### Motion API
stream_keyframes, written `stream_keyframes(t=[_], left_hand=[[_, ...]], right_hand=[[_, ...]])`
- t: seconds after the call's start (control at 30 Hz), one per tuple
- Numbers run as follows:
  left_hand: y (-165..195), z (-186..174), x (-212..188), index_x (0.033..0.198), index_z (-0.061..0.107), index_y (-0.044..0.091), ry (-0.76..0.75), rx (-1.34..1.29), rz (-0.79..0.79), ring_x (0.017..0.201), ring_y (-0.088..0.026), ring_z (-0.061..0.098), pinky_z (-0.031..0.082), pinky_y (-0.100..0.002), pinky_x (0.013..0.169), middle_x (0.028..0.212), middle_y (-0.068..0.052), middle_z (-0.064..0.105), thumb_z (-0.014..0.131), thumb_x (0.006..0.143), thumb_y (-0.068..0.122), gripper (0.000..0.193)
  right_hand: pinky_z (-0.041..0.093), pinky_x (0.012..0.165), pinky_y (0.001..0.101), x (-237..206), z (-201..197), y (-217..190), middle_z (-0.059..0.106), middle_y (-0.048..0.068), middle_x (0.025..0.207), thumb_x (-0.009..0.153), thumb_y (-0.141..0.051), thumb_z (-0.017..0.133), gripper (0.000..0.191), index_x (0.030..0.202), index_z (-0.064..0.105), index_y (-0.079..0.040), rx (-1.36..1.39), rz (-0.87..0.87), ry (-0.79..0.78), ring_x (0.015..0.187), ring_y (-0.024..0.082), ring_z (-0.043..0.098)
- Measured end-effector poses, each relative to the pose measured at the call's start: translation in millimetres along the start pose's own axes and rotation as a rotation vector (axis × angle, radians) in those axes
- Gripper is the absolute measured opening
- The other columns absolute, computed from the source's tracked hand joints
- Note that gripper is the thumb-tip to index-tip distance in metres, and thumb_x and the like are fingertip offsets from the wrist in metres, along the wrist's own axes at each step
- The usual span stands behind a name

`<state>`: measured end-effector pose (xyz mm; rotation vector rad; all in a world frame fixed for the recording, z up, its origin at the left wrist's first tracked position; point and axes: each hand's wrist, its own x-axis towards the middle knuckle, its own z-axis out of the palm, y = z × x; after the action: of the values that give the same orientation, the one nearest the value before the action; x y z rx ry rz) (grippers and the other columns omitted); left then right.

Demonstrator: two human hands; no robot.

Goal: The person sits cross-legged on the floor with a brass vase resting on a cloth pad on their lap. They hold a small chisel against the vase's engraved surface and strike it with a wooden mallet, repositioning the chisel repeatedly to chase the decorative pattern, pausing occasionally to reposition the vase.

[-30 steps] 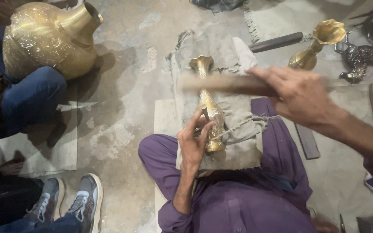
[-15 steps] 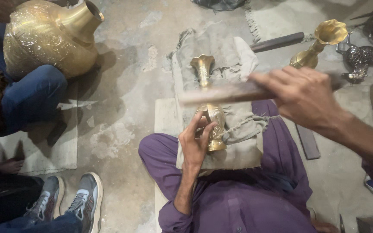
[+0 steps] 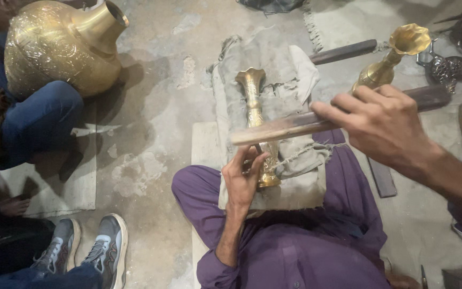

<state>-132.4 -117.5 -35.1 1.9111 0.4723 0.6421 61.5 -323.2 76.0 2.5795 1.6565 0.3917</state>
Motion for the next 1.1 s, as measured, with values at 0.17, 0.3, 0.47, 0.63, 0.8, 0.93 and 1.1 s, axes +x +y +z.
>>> stream_keyframes(t=[0.17,0.3,0.47,0.63,0.8,0.93,1.1], left_hand=[[-0.3,0.2,-1.5,0.130,0.067,0.007,0.037,-0.007,0.107,0.091,-0.018,0.080,0.068,-0.031,0.070,0.100,-0.012,0.079,0.078,0.092,0.008,0.040],[-0.9,0.9,-0.5,0.130,0.063,0.005,0.040,-0.009,0.081,0.089,-0.019,0.079,0.067,-0.030,0.069,0.099,-0.013,0.078,0.082,0.088,0.008,0.046],[-2.5,1.2,-2.3,0.127,0.067,0.005,0.018,0.047,0.109,0.089,-0.021,0.080,0.066,-0.032,0.071,0.098,-0.014,0.079,0.081,0.090,0.006,0.039],[-7.4,3.6,-3.1,0.132,0.064,0.004,0.024,0.030,0.159,0.094,-0.022,0.079,0.069,-0.033,0.075,0.102,-0.016,0.077,0.078,0.090,0.004,0.044],[-7.2,3.1,-3.2,0.130,0.065,0.005,-0.021,0.020,0.090,0.093,-0.021,0.080,0.068,-0.033,0.073,0.103,-0.016,0.078,0.076,0.093,0.001,0.039],[-1.1,1.3,-3.4,0.133,0.065,0.006,-0.006,0.030,0.134,0.093,-0.022,0.080,0.067,-0.034,0.074,0.102,-0.015,0.078,0.078,0.090,0.001,0.045],[5.3,2.4,-5.3,0.131,0.067,0.007,-0.050,0.038,0.063,0.089,-0.020,0.080,0.065,-0.033,0.074,0.099,-0.013,0.079,0.079,0.089,0.003,0.044]], right_hand=[[0.064,0.076,0.0379,-1.6,5.1,0.9,0.072,0.002,0.104,0.093,-0.012,0.062,0.056,0.146,0.051,-0.029,0.191,0.090,-0.117,0.089,0.018,0.072],[0.061,0.069,0.0383,-1.4,7.9,1.7,0.075,0.001,0.107,0.101,-0.014,0.063,0.037,0.135,0.060,-0.028,0.066,0.036,0.104,0.083,0.019,0.072],[0.059,0.063,0.0326,-4.6,9.1,2.0,0.071,0.000,0.094,0.093,-0.009,0.067,0.049,0.139,0.063,-0.026,0.194,0.099,-0.032,0.079,0.015,0.071],[0.057,0.066,0.0340,-6.5,11.4,4.1,0.072,0.004,0.098,0.090,-0.008,0.070,0.048,0.135,0.065,-0.023,0.406,0.133,0.095,0.078,0.017,0.068],[0.061,0.070,0.0371,-6.5,11.0,4.4,0.076,0.000,0.102,0.101,-0.011,0.064,0.037,0.133,0.064,-0.030,-0.034,0.061,-0.123,0.088,0.019,0.073],[0.063,0.078,0.0399,-4.9,11.3,4.9,0.072,0.010,0.115,0.087,-0.003,0.065,0.051,0.136,0.061,-0.016,0.584,0.161,0.121,0.096,0.024,0.072],[0.061,0.070,0.0417,-8.8,17.2,5.9,0.077,0.007,0.108,0.100,-0.008,0.062,0.035,0.131,0.065,-0.024,0.075,0.069,-0.056,0.084,0.024,0.074]])
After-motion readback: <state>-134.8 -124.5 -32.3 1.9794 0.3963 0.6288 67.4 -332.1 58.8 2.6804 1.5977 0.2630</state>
